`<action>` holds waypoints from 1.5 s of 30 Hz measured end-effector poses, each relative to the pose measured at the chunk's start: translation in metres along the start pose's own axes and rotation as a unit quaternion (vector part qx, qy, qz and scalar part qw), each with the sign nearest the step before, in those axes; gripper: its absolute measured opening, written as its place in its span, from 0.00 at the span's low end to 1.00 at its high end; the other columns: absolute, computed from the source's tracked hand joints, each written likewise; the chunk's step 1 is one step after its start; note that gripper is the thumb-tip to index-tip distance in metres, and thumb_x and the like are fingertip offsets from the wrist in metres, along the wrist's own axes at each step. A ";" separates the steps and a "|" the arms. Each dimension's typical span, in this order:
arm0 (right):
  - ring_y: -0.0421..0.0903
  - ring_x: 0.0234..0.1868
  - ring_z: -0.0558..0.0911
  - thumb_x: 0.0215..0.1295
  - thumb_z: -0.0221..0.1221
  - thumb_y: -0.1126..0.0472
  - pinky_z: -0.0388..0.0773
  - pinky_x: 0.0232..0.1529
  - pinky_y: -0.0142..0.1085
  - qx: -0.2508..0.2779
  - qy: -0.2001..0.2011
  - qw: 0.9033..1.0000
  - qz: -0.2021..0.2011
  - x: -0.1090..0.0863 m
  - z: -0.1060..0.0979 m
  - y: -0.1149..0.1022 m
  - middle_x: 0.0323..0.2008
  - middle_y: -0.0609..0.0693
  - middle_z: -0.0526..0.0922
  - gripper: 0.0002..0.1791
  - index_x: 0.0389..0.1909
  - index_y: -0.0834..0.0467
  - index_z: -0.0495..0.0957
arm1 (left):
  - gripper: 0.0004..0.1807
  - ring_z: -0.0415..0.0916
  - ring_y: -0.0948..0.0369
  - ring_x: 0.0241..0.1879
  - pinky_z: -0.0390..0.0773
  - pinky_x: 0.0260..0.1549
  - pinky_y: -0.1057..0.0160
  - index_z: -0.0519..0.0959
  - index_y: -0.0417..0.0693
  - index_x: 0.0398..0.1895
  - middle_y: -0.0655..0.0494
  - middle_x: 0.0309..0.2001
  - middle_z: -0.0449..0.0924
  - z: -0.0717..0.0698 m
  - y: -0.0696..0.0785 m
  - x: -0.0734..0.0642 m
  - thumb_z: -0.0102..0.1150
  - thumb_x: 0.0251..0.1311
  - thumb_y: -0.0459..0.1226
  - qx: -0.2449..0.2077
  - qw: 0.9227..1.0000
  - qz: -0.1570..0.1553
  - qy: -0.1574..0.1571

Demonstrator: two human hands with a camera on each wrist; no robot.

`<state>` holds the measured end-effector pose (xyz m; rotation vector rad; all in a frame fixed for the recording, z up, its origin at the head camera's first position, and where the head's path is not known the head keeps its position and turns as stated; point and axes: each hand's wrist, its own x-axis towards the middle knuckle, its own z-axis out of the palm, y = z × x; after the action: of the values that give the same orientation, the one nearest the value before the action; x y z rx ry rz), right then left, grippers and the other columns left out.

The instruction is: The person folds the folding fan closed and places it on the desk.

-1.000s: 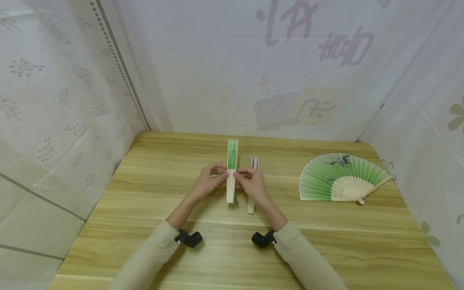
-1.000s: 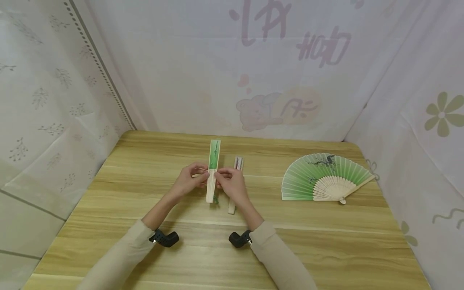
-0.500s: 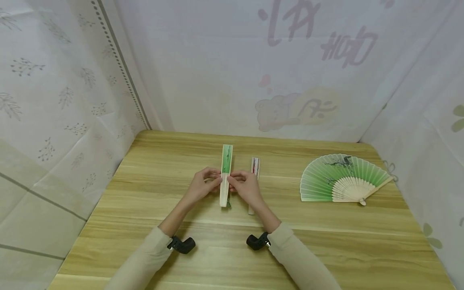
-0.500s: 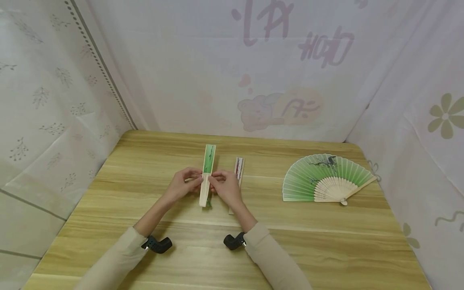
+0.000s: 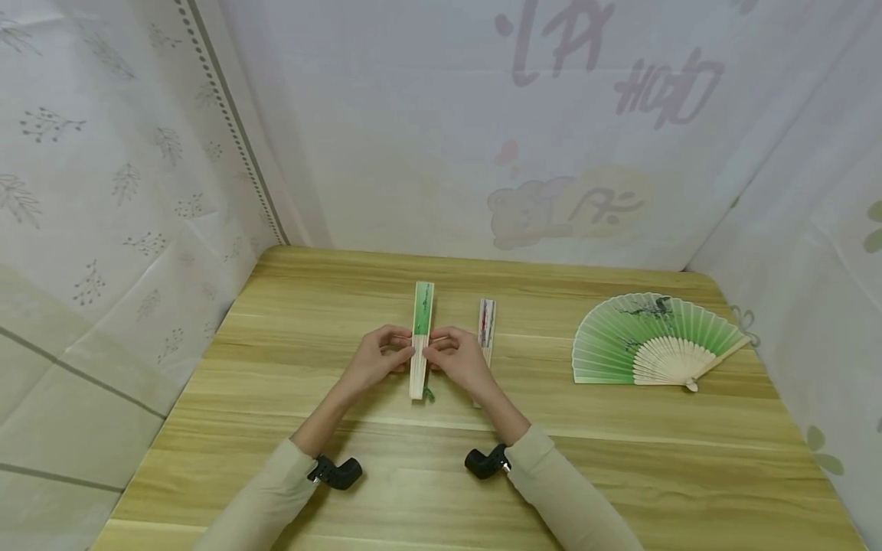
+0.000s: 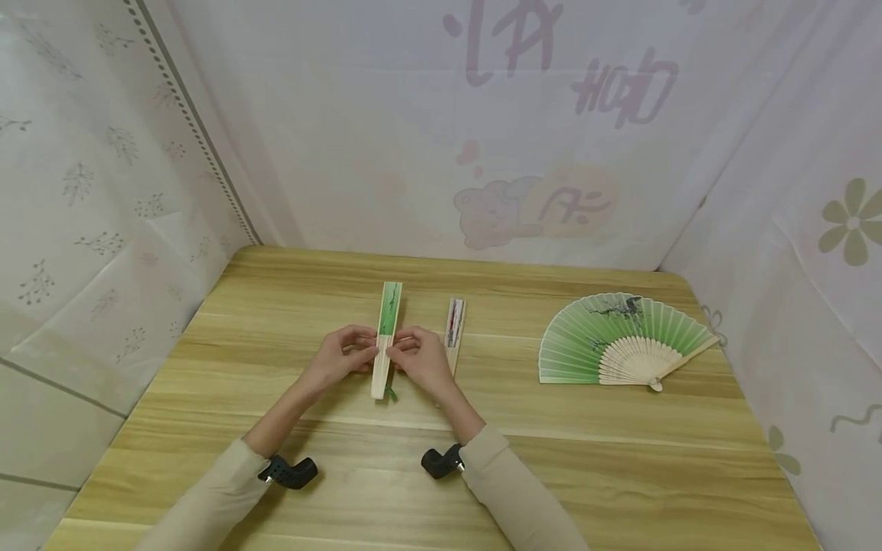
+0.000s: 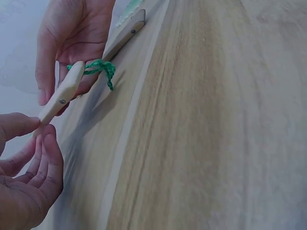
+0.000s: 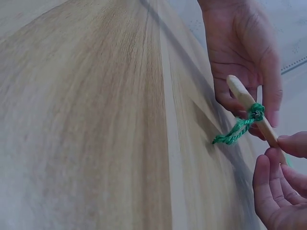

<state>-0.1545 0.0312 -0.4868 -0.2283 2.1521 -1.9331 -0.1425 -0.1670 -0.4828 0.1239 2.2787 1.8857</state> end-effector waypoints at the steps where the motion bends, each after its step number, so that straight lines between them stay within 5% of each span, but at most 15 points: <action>1: 0.56 0.36 0.87 0.66 0.67 0.70 0.86 0.38 0.45 0.001 -0.003 1.000 -0.001 0.000 0.001 0.000 0.37 0.59 0.85 0.17 0.53 0.71 0.79 | 0.19 0.83 0.49 0.38 0.86 0.35 0.57 0.74 0.27 0.58 0.36 0.47 0.79 -0.001 0.000 -0.001 0.63 0.67 0.26 0.003 1.000 0.000 -0.001; 24: 0.53 0.32 0.86 0.62 0.68 0.74 0.86 0.34 0.40 -0.004 -0.016 0.999 0.042 0.005 0.015 0.004 0.34 0.59 0.85 0.17 0.50 0.73 0.78 | 0.15 0.83 0.53 0.34 0.85 0.30 0.58 0.76 0.31 0.54 0.43 0.42 0.82 -0.007 -0.002 -0.008 0.64 0.66 0.27 0.073 0.997 -0.032 0.006; 30: 0.59 0.35 0.87 0.62 0.69 0.73 0.86 0.37 0.42 -0.014 -0.028 0.998 0.053 0.006 0.015 0.003 0.35 0.61 0.85 0.17 0.51 0.73 0.78 | 0.15 0.82 0.54 0.33 0.84 0.28 0.58 0.77 0.31 0.54 0.44 0.41 0.82 -0.008 -0.003 -0.011 0.65 0.65 0.26 0.095 0.995 -0.021 0.005; 45: 0.54 0.34 0.87 0.65 0.66 0.73 0.86 0.37 0.40 0.007 -0.052 0.997 0.053 0.004 0.005 0.001 0.36 0.60 0.85 0.16 0.51 0.74 0.78 | 0.13 0.83 0.52 0.33 0.84 0.25 0.58 0.77 0.31 0.51 0.42 0.40 0.83 -0.015 -0.001 -0.013 0.64 0.65 0.25 0.093 0.996 0.010 -0.002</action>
<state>-0.1572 0.0258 -0.4887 -0.2030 2.0417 -1.8344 -0.1324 -0.1845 -0.4803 0.1758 2.4556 1.6779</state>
